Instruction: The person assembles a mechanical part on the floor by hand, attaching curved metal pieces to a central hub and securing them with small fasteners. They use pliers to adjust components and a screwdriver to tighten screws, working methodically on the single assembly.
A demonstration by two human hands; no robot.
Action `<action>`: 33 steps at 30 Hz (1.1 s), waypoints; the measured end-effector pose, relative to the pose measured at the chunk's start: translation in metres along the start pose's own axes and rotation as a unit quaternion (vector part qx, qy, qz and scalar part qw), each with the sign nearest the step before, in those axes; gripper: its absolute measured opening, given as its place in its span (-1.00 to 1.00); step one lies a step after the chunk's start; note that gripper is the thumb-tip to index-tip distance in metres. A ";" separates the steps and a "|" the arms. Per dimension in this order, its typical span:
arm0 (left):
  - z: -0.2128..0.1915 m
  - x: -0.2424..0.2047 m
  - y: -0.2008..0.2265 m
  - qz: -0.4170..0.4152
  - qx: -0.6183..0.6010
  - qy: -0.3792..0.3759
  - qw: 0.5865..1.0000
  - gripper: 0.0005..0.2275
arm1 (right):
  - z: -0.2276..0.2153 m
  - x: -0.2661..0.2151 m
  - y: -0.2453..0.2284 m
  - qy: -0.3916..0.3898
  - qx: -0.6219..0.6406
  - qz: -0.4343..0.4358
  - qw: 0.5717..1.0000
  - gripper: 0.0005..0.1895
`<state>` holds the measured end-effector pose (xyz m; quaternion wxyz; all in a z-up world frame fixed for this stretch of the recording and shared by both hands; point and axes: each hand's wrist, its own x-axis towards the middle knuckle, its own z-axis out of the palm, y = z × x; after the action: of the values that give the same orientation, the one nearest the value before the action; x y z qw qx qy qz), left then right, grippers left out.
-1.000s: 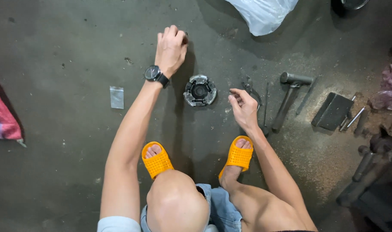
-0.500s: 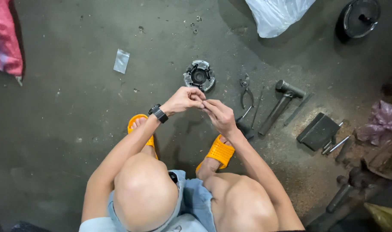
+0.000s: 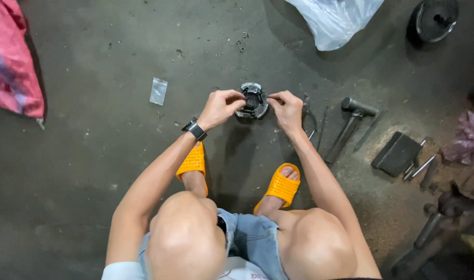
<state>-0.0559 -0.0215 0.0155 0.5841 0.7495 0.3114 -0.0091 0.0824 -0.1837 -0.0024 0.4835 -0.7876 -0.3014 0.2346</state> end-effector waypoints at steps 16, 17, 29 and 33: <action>-0.082 0.083 -0.039 0.154 0.036 0.015 0.987 -0.93 | 0.044 0.010 -0.018 0.070 -0.164 0.020 0.984 -0.89; -0.080 0.097 -0.043 0.192 0.112 0.034 0.974 -0.95 | 0.046 0.007 -0.010 0.062 -0.199 -0.002 0.978 -0.89; -0.036 0.184 -0.030 0.246 0.363 0.076 0.896 -0.93 | 0.016 -0.008 -0.020 0.058 -0.050 0.121 0.990 -0.66; -0.030 0.171 -0.045 0.263 0.402 0.015 0.877 -0.88 | 0.001 -0.010 -0.002 0.096 -0.042 0.122 0.987 -0.79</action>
<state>0.0503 0.0890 -0.0783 0.2088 0.9741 0.0808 0.0319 0.0747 -0.1894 -0.0001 0.4443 -0.8570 -0.1646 0.2027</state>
